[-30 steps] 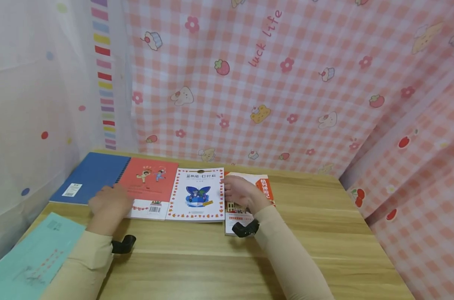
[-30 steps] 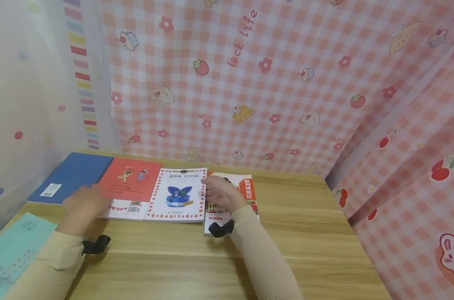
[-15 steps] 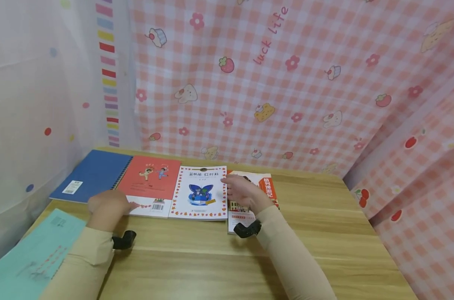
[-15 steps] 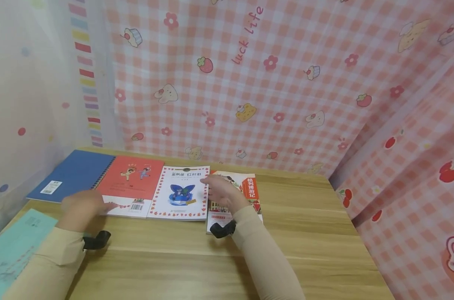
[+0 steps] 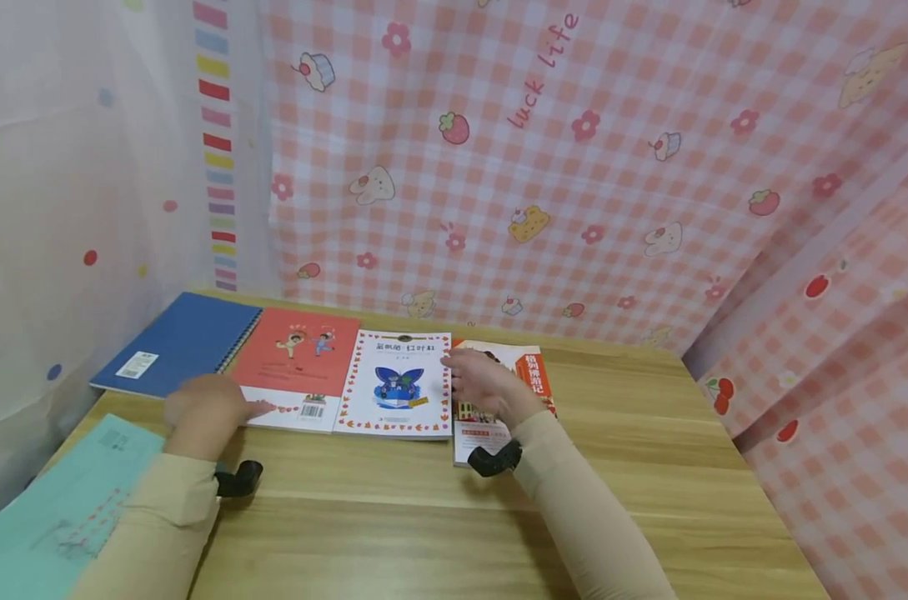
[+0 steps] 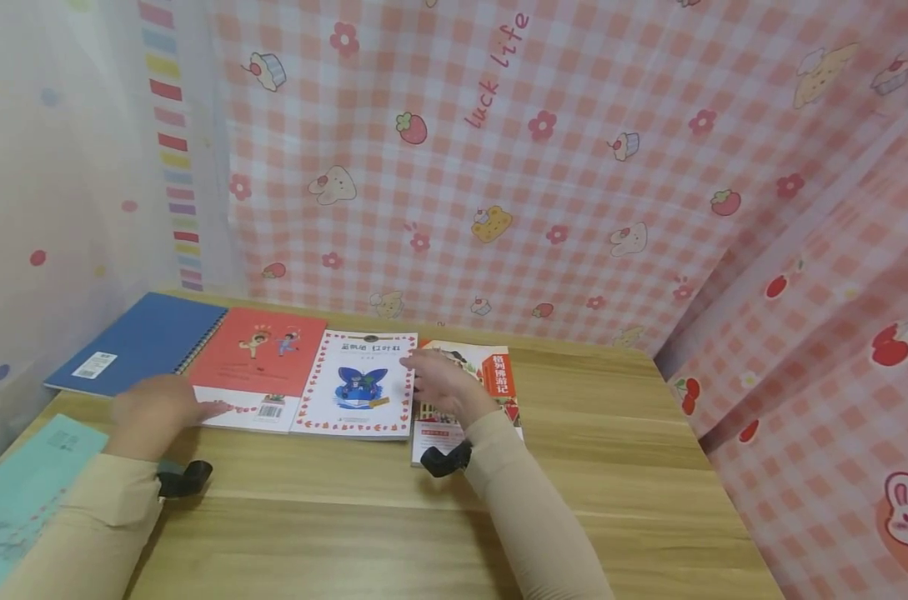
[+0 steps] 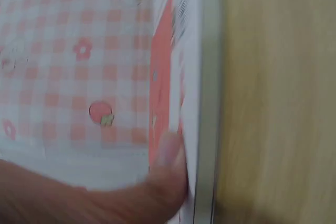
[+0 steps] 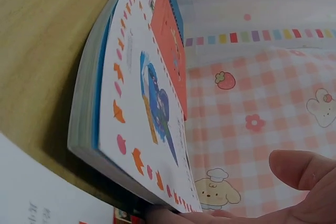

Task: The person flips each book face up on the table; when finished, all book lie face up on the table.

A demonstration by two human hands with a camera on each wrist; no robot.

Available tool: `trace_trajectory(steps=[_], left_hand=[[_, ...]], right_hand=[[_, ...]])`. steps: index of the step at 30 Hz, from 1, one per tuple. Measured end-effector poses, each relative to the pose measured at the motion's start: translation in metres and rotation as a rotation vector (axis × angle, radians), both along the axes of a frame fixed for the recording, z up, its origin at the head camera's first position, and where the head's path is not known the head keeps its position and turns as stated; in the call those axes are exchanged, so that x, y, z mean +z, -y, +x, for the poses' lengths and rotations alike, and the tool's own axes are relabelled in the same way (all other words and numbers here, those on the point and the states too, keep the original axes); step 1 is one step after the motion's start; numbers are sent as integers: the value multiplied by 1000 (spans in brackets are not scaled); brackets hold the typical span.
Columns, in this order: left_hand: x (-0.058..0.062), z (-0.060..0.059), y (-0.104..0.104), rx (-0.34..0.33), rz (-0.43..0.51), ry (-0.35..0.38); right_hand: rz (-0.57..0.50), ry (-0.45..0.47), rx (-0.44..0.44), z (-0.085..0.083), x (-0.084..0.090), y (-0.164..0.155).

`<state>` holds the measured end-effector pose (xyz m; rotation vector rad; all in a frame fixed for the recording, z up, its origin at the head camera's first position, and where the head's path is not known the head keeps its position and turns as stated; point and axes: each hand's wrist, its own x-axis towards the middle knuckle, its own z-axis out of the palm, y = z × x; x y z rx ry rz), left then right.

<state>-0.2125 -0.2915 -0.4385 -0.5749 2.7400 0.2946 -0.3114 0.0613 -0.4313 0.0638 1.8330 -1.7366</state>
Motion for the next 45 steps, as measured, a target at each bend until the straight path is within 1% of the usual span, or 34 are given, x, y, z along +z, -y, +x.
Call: trace_trajectory(steps=[3,4,7,10,14,19,22,25,26,27,28,30,31,32,34,37,39,42,45], left_hand=[[-3,-1,-4,24,-30,-9],[-4,-1,-4,20,-37,-14],[-9,0,0,29,-21,-24],[-13,0,8,11,14,-47],[-16,-1,17,-23,70,-55],[-16,-4,24,-59,98,-23],[-15,-5,29,-70,120,-19],[-15,-6,35,-78,160,-13],[-15,-6,37,-91,186,-12],[-14,-6,40,-108,218,-12],[-13,-6,43,-116,271,-14],[-11,-5,48,-128,404,-27],[-11,-5,51,-124,490,-33],[-11,-5,53,-113,593,-35],[-12,-5,58,-61,779,-29],[-16,-5,65,-6,996,2],[-19,-4,69,-4,1097,14],[-22,-4,73,-9,1219,4],[-23,-5,76,-9,1290,-21]], right_hand=[[-17,0,6,0,-2,0],[-22,-2,7,1,-3,1],[-16,-11,-1,1,-4,1],[7,-19,3,3,-3,2],[43,-37,21,5,-1,2],[42,-47,21,5,-1,2],[39,-52,20,4,-1,2],[38,-52,21,3,-3,3],[36,-49,21,3,-4,4],[32,-43,19,3,-4,4],[29,-38,17,2,-5,5],[14,-25,14,2,-5,6],[7,-19,12,2,-5,6],[-1,-15,10,3,-4,7],[-17,-10,1,3,-4,7],[-30,-5,-21,4,-4,8],[-23,-12,-28,5,-4,9],[-4,-30,-25,6,-6,10],[3,-49,-16,7,-8,11]])
